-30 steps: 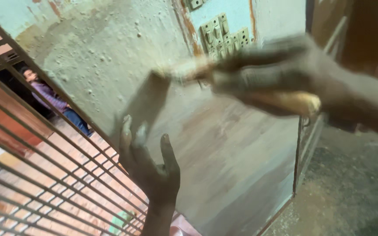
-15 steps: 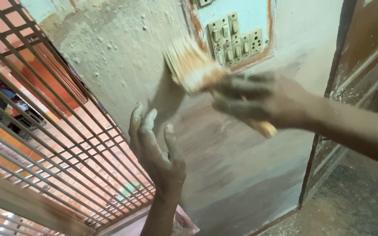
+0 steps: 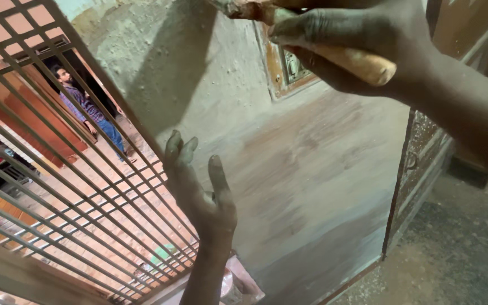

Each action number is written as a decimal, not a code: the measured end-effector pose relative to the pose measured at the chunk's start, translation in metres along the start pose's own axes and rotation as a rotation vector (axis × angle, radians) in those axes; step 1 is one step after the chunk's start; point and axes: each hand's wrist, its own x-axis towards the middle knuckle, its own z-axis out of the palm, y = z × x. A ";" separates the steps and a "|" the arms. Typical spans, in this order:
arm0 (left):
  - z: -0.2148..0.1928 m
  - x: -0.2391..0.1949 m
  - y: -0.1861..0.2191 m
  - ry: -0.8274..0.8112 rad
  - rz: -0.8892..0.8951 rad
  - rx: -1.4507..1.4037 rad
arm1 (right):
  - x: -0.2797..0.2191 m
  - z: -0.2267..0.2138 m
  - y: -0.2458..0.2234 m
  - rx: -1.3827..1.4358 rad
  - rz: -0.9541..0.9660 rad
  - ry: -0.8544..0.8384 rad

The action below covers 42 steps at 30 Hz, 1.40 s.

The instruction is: The person uses a paintbrush to apply white paint to a wall, repeatedly dipping the brush into a small container to reload paint. The person works around a wall-mounted electrical switchboard and continues painting adjacent wall sections.

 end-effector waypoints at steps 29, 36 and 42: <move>-0.056 -0.012 -0.064 -0.002 -0.137 -0.142 | 0.056 0.090 -0.113 0.032 -0.008 -0.207; -0.068 -0.015 -0.070 0.019 -0.133 -0.160 | 0.050 0.069 -0.161 0.267 0.028 -0.316; -0.069 -0.008 -0.070 -0.025 -0.129 -0.217 | 0.097 0.065 -0.112 0.125 -0.023 -0.233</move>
